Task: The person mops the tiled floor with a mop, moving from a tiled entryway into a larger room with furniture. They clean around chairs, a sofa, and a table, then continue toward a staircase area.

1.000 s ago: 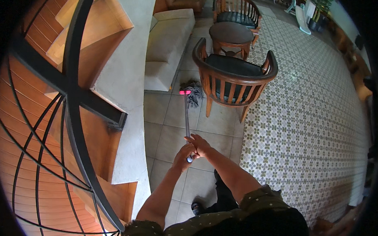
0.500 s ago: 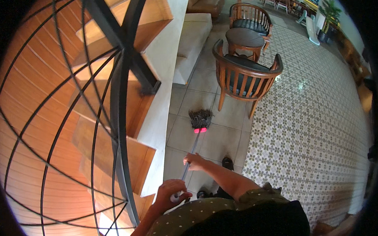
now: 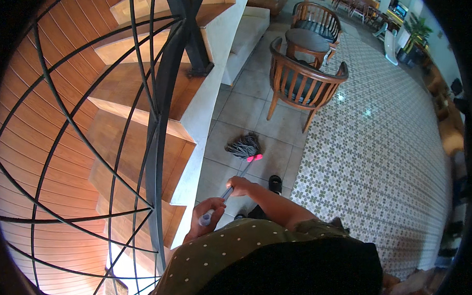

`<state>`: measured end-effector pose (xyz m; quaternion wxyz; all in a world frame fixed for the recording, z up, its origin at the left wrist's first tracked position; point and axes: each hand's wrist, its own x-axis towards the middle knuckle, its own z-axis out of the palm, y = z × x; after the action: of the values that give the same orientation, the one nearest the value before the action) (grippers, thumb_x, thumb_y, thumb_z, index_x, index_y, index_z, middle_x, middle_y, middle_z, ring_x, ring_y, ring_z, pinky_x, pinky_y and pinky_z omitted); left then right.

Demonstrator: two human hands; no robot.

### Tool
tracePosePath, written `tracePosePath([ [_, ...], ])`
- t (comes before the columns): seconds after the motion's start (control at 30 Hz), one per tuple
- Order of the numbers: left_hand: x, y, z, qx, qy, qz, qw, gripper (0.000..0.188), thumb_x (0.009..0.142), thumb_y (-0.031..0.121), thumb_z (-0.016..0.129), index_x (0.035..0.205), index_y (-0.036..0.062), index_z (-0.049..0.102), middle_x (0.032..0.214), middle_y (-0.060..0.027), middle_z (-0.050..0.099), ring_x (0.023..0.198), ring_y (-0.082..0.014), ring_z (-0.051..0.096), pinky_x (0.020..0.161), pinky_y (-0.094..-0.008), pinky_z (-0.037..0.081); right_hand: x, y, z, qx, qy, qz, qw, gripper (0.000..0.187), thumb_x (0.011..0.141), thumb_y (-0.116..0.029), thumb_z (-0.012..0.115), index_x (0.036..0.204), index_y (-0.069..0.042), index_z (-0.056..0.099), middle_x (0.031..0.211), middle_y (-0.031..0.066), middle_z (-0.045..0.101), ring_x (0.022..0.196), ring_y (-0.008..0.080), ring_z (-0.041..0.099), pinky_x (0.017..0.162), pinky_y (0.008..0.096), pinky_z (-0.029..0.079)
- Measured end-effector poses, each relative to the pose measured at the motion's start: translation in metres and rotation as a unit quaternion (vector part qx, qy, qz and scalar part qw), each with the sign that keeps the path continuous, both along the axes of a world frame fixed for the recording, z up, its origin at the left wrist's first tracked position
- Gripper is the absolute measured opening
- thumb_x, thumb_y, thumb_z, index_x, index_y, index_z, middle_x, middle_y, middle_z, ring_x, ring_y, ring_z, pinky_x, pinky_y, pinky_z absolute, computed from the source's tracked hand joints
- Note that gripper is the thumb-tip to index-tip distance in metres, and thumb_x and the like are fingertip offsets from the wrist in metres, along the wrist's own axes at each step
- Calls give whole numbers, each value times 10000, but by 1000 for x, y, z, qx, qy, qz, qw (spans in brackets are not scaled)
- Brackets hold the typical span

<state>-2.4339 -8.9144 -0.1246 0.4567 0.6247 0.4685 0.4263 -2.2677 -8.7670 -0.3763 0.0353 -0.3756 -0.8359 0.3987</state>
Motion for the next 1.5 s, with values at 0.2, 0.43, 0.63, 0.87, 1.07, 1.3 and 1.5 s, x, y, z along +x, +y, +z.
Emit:
tracePosePath([
  [0.2, 33, 9, -21, -15, -34, -106, 994, 145, 909, 172, 671, 899, 35, 623, 962, -120, 673, 1049, -274, 646, 900, -402, 492, 83, -17, -24, 81, 44, -50, 994, 375, 657, -389, 792, 871, -91, 714, 869, 173, 691, 869, 387, 672, 752, 469, 530],
  [0.43, 61, 46, -37, -47, -108, -235, 965, 114, 915, 135, 678, 907, 37, 621, 1013, -114, 672, 1108, -254, 628, 939, -389, 482, 158, -42, -14, 42, -22, -124, 991, 307, 651, -314, 820, 797, -71, 702, 796, 192, 659, 830, 403, 655, 733, 474, 521],
  [0.63, 86, 61, -41, -183, -113, -224, 951, 144, 920, 169, 709, 966, 58, 628, 1136, -116, 659, 1273, -284, 543, 1070, -437, 412, 194, -91, -24, 83, -10, -322, 943, 279, 659, -279, 816, 692, -64, 643, 731, 179, 636, 749, 394, 636, 660, 467, 493],
  [0.87, 89, 115, -15, -155, -73, -221, 960, 153, 888, 98, 717, 992, 28, 629, 1068, -103, 666, 1138, -208, 605, 990, -366, 474, 155, -68, -21, 175, 68, -523, 831, 391, 753, -359, 806, 627, -52, 600, 638, 184, 579, 643, 403, 582, 604, 489, 435],
  [1.07, 71, 145, 41, -70, 13, -202, 977, 115, 855, 29, 688, 941, 28, 611, 1051, -106, 675, 1094, -221, 630, 950, -368, 491, 103, 14, -9, 182, 170, -514, 821, 388, 778, -372, 773, 623, -72, 582, 718, 148, 596, 749, 386, 580, 691, 500, 435],
  [1.3, 66, 123, 82, 28, 170, -84, 981, 137, 825, 22, 703, 933, 19, 620, 998, -109, 679, 925, -217, 673, 820, -341, 524, 50, 81, 6, 143, 285, -256, 913, 375, 744, -308, 808, 636, -69, 540, 659, 153, 551, 662, 375, 558, 604, 481, 407],
  [1.5, 54, 110, 93, 66, 233, 4, 970, 136, 812, 47, 726, 918, 52, 641, 923, -114, 672, 848, -245, 672, 771, -356, 533, -8, 96, 10, 125, 395, -120, 902, 355, 736, -269, 832, 704, -52, 552, 664, 106, 567, 648, 330, 570, 617, 425, 444],
])
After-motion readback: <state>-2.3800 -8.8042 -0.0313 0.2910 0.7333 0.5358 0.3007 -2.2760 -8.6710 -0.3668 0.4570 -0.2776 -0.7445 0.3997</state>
